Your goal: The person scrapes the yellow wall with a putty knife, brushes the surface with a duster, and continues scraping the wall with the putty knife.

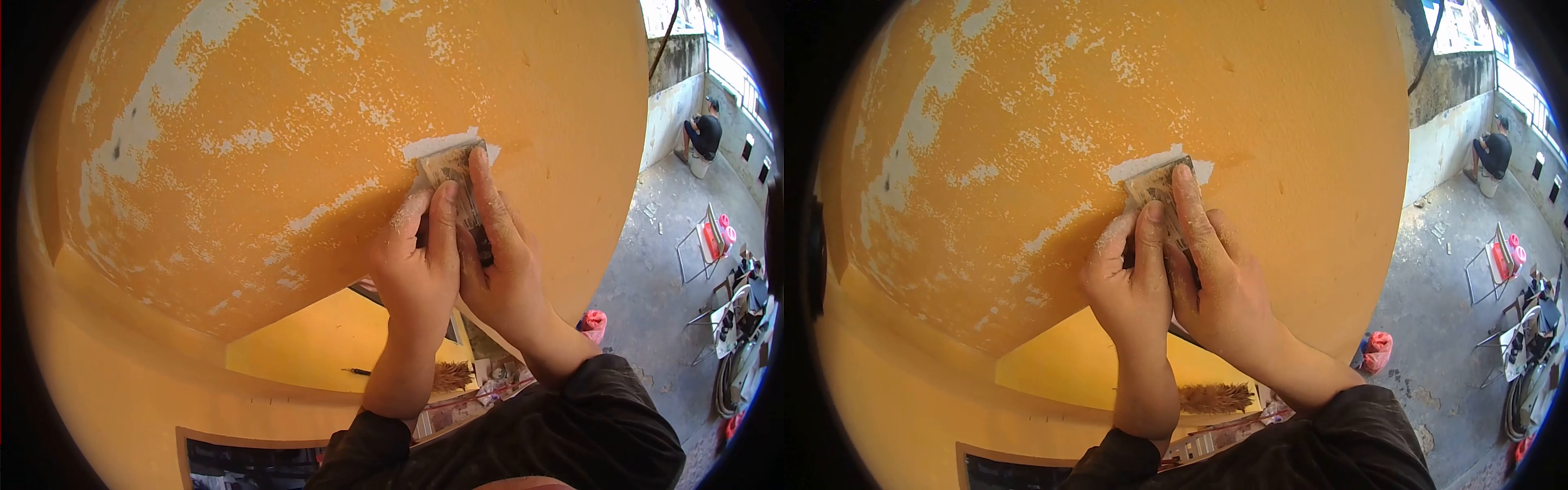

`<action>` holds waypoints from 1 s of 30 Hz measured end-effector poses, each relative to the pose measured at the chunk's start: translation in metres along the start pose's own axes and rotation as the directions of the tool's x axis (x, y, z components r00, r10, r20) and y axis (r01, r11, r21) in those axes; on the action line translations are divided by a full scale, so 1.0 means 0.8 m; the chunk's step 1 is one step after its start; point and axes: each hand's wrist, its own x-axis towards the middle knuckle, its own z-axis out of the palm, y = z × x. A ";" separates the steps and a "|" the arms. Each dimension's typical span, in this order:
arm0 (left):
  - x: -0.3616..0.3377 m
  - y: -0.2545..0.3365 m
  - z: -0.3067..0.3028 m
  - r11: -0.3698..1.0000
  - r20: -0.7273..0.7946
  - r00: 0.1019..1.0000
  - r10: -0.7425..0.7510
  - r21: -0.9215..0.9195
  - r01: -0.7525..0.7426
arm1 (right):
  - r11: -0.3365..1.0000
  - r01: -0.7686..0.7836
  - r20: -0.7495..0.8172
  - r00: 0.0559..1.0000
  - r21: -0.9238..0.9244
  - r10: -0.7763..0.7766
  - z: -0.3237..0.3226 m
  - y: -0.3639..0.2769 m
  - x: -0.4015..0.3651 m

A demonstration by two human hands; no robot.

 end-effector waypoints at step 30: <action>0.017 0.002 0.007 1.000 -0.051 0.998 -0.022 -0.006 0.022 | 0.998 0.058 -0.003 0.998 -0.035 -0.058 0.003 0.008 0.017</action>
